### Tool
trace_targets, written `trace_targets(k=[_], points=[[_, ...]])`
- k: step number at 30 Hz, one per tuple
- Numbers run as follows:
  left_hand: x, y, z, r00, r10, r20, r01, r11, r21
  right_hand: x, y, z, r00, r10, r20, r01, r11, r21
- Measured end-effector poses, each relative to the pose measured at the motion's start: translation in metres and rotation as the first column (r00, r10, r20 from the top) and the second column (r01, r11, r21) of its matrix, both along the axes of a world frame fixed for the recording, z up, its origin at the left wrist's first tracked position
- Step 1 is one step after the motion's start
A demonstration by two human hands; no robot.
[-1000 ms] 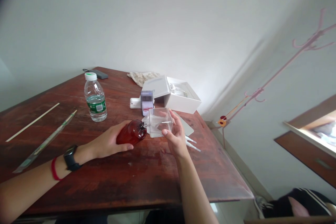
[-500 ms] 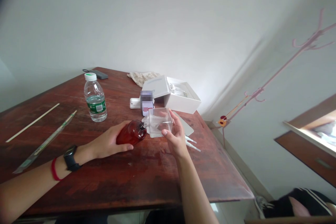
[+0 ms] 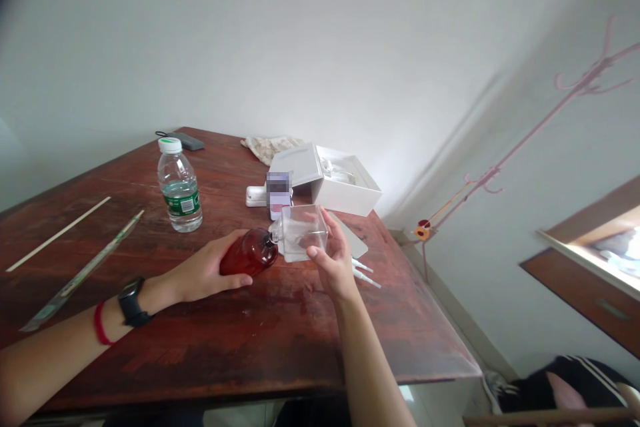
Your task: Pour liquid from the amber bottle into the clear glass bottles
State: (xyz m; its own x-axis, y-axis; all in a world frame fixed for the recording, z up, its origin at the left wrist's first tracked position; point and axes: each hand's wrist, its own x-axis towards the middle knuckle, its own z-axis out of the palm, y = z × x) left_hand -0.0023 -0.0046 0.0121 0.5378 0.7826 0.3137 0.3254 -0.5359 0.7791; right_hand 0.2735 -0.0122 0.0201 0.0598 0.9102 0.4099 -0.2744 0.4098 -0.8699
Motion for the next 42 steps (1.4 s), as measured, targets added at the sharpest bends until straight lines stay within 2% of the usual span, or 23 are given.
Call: trace_targets(k=[42], points=[[-0.0008,0.0007,-0.0003,1.000,-0.006,-0.019,0.006,1.000,0.000,0.0012,0.0009,0.0000,1.000,0.001,-0.008,-0.001,0.999,0.036]])
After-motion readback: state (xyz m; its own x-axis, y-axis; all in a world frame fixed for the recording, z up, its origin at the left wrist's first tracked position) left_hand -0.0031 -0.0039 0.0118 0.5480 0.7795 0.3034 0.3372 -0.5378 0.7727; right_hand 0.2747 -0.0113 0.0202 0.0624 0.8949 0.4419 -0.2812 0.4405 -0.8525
